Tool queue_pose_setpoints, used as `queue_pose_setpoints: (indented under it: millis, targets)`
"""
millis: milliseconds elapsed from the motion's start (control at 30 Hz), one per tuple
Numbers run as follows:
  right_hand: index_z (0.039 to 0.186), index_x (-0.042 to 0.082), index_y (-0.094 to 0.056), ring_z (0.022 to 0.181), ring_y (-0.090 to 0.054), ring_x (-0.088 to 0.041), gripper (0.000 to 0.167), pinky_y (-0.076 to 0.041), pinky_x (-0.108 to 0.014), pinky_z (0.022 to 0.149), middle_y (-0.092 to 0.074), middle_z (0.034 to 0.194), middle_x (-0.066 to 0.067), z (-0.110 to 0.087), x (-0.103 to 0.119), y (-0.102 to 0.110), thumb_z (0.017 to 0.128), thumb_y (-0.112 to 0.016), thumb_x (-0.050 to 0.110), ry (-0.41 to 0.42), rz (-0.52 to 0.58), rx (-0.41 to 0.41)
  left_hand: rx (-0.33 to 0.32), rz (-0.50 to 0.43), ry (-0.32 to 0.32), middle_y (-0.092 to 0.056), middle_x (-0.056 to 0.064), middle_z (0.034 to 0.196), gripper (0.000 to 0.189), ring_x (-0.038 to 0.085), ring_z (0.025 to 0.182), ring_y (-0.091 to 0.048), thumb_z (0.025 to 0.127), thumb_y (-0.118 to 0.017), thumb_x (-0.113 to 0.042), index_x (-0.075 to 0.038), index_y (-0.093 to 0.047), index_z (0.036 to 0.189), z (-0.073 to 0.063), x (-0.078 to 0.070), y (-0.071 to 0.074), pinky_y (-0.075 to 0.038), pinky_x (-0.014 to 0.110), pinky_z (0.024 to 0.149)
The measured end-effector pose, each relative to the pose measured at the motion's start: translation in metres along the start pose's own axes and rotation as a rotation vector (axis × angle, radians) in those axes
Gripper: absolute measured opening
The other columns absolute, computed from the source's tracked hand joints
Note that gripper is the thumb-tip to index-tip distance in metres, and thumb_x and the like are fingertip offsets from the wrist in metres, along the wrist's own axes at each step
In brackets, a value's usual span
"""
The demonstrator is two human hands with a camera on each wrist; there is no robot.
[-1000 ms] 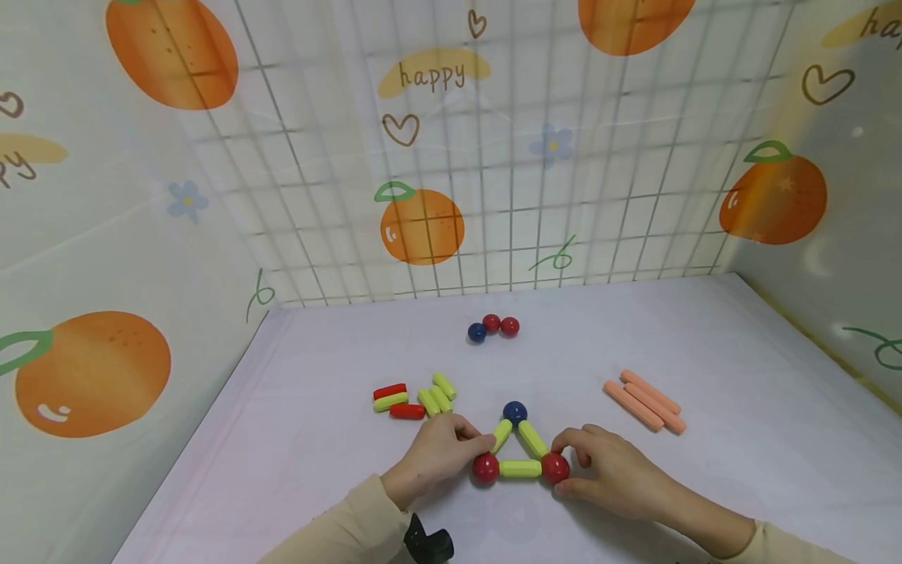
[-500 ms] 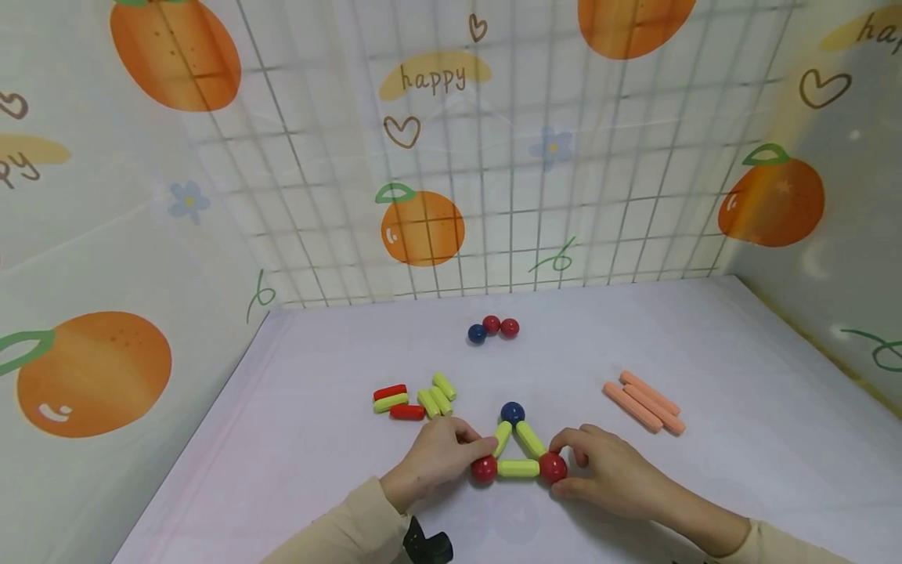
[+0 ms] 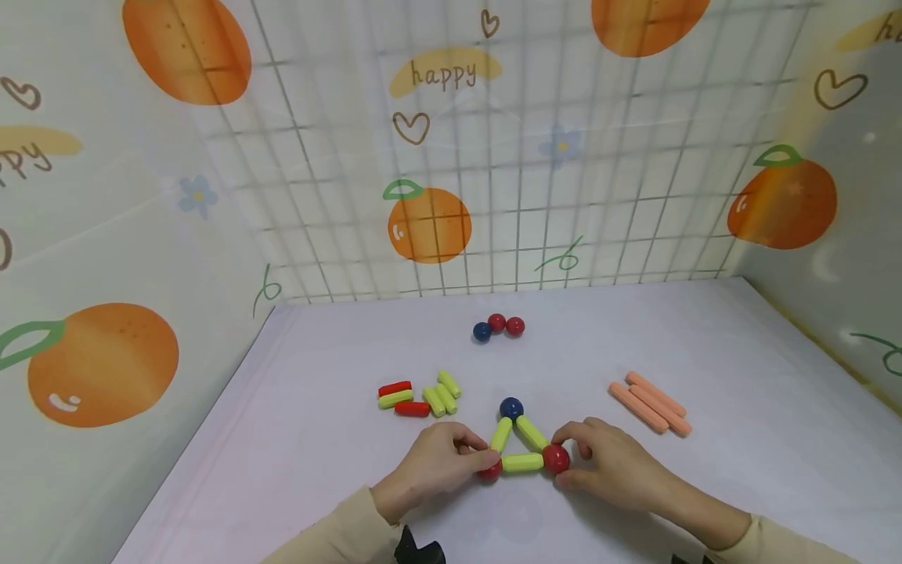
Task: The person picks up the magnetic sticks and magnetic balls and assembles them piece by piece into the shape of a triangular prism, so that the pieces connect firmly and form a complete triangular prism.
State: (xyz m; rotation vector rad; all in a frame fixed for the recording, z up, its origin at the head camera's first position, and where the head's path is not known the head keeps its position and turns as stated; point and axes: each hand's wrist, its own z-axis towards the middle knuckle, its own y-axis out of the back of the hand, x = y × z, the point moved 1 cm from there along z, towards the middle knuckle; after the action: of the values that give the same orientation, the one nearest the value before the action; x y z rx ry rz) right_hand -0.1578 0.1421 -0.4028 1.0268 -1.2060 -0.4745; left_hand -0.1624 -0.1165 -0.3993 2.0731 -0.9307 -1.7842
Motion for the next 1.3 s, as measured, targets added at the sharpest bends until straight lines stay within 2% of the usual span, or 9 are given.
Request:
queue_pose_setpoints:
  millis: [200,400,767,900,1067,1167,1300]
  targets:
    - [0.110,0.027,-0.065,0.073,-0.043,-0.010,0.041,-0.034,-0.022,0.059,-0.049,0.081,0.005,0.001,0.001,0.000,0.075,-0.084,0.037,-0.011,0.009,-0.001,-0.006,0.010,-0.010,-0.056,0.001,0.074,0.028,0.017,0.071,-0.049,0.081,-0.078,-0.035,-0.013,-0.073,0.097,-0.004,0.004,0.006,-0.035,0.024,0.057]
    - [0.109,0.027,-0.065,0.072,-0.043,-0.009,0.042,-0.033,-0.022,0.059,-0.049,0.080,0.005,0.003,0.003,-0.002,0.074,-0.084,0.040,-0.020,0.017,-0.001,0.006,0.026,-0.057,-0.052,-0.001,0.073,0.029,0.016,0.071,-0.048,0.078,-0.082,-0.031,-0.013,-0.072,0.099,-0.004,0.007,0.007,-0.033,0.023,0.057]
    - [0.106,0.027,-0.064,0.072,-0.043,-0.010,0.043,-0.033,-0.022,0.060,-0.049,0.080,0.005,0.005,0.005,-0.004,0.072,-0.085,0.042,-0.033,0.016,-0.009,-0.028,0.081,-0.077,-0.052,0.000,0.074,0.037,0.016,0.072,-0.048,0.080,-0.080,-0.033,-0.011,-0.072,0.109,-0.001,0.009,0.010,-0.034,0.024,0.058]
    - [0.107,0.026,-0.065,0.073,-0.044,-0.011,0.043,-0.034,-0.023,0.061,-0.049,0.080,0.004,0.007,0.005,-0.004,0.071,-0.085,0.040,-0.059,0.022,-0.009,-0.090,0.124,-0.066,-0.053,0.001,0.077,0.038,0.017,0.071,-0.048,0.080,-0.079,-0.032,-0.011,-0.071,0.111,0.002,0.015,0.019,-0.036,0.025,0.059]
    - [0.107,0.024,-0.065,0.074,-0.044,-0.012,0.043,-0.034,-0.024,0.061,-0.050,0.080,0.003,0.008,0.005,-0.003,0.072,-0.085,0.038,-0.062,0.032,-0.007,-0.241,0.184,-0.049,-0.056,0.002,0.083,0.032,0.016,0.076,-0.049,0.080,-0.079,-0.026,-0.012,-0.071,0.108,0.007,0.031,0.042,-0.039,0.027,0.065]
    - [0.107,0.025,-0.065,0.074,-0.044,-0.012,0.042,-0.034,-0.024,0.061,-0.050,0.080,0.003,0.008,0.004,-0.003,0.072,-0.085,0.038,-0.062,0.034,-0.004,-0.326,0.248,-0.045,-0.058,0.003,0.087,0.029,0.016,0.079,-0.049,0.080,-0.077,-0.020,-0.012,-0.072,0.107,0.010,0.042,0.056,-0.040,0.028,0.069]
    - [0.107,0.025,-0.065,0.074,-0.045,-0.013,0.042,-0.034,-0.024,0.061,-0.050,0.080,0.002,0.009,0.003,-0.002,0.072,-0.086,0.037,-0.070,0.045,0.004,-0.383,0.365,-0.055,-0.058,0.006,0.091,0.029,0.015,0.077,-0.048,0.082,-0.074,-0.016,-0.011,-0.071,0.110,0.012,0.050,0.068,-0.039,0.027,0.066]
